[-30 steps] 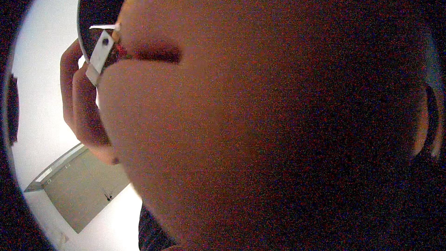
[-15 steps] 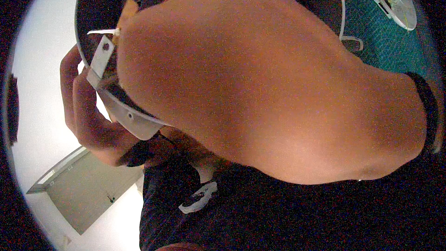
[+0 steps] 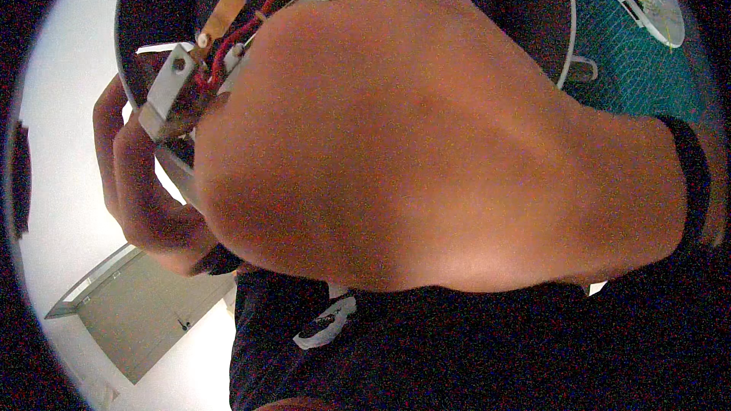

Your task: The person repairs a white electronic device by manipulating its internal components. They use a screwdriver to adjust a metal bracket and secure wires inside the device's casing, then reassemble the plastic housing.

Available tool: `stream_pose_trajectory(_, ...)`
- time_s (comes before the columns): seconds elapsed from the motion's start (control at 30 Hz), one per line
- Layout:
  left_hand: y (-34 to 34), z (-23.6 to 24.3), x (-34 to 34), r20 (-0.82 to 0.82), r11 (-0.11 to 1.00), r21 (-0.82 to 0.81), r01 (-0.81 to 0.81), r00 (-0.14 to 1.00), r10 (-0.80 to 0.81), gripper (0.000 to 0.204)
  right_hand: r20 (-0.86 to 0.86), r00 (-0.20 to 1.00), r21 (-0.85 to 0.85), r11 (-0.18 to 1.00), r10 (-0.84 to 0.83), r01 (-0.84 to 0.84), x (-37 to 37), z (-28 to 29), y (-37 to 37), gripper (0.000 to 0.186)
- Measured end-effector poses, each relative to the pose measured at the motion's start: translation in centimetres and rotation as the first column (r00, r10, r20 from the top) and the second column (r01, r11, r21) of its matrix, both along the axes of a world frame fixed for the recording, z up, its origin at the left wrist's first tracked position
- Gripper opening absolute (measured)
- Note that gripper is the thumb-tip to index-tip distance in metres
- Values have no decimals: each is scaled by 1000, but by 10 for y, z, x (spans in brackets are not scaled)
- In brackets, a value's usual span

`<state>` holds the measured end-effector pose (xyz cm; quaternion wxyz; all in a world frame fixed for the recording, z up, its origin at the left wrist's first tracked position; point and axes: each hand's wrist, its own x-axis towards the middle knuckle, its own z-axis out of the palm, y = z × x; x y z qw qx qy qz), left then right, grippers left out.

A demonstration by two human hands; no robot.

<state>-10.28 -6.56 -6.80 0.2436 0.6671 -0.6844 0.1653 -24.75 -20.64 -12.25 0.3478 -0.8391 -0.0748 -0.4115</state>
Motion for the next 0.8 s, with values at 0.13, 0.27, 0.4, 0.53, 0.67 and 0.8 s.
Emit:
stream_pose_trajectory(0.13,1,-8,2,-45,1000,-27,-12,999,11,47,-91,996,-74,997,19,-25,-1,4,-2,31)
stream_pose_trajectory(0.27,8,-5,4,-82,998,46,42,996,-38,43,-148,989,-114,993,15,-32,-1,5,2,31)
stream_pose_trajectory(0.4,10,-9,12,-37,997,55,45,998,-43,35,-175,985,-138,990,-6,-18,1,2,2,31)
stream_pose_trajectory(0.53,13,-18,16,-148,997,-19,77,986,-79,30,-190,982,-152,988,-5,-24,3,5,4,30)
stream_pose_trajectory(0.67,20,-12,16,-231,1000,1,20,973,-19,30,-206,979,-166,986,1,-36,6,10,8,30)
stream_pose_trajectory(0.8,21,1,18,15,999,46,9,1000,-10,38,-216,976,-167,986,-23,-14,7,13,10,30)
